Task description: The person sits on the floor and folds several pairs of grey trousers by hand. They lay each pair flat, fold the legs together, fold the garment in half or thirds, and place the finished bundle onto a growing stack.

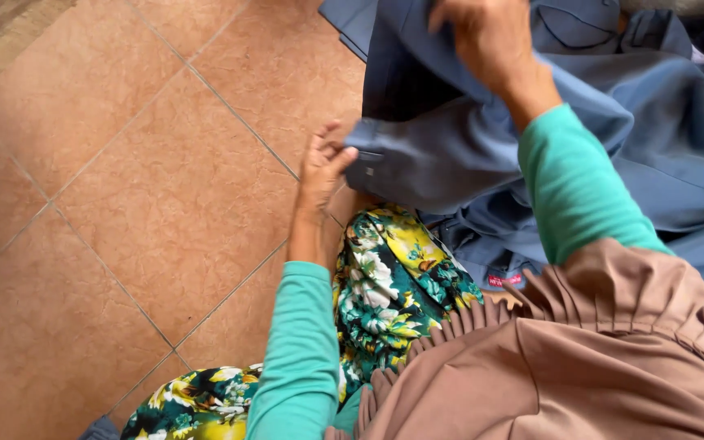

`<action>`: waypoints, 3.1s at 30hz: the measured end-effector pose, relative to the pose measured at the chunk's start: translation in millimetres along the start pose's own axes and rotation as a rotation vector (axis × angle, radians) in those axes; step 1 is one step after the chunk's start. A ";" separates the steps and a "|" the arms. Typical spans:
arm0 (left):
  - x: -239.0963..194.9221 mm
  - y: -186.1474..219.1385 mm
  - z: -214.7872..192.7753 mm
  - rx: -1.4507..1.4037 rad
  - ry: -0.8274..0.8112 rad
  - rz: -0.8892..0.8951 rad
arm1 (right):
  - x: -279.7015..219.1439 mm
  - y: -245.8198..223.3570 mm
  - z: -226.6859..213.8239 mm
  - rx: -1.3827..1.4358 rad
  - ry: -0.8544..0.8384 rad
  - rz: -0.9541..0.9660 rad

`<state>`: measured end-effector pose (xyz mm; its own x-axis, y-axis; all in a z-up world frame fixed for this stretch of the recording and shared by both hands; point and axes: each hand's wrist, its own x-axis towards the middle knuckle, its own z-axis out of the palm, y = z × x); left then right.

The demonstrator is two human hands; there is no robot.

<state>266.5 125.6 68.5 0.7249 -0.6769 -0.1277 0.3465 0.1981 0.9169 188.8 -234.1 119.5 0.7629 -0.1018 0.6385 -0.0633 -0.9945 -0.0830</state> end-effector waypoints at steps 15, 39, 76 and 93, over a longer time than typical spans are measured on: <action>-54.1 97.7 -54.0 1.072 0.058 0.265 | -15.0 -263.1 12.3 0.341 -0.327 -0.039; 27.2 215.0 -146.2 2.069 0.475 1.039 | 8.2 -90.5 -12.1 -0.490 -0.519 0.346; -372.5 113.4 -371.2 0.897 0.780 -0.901 | -43.4 -576.6 155.9 0.288 -0.127 -0.393; -262.2 1.8 -395.9 -0.593 1.503 -0.115 | -138.0 -522.8 144.1 0.051 -0.444 -0.376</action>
<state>312.7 584.1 -46.1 0.4539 0.4912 -0.7434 0.3475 0.6706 0.6554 209.3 303.1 -35.5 0.9241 0.2885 0.2506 0.2869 -0.9570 0.0436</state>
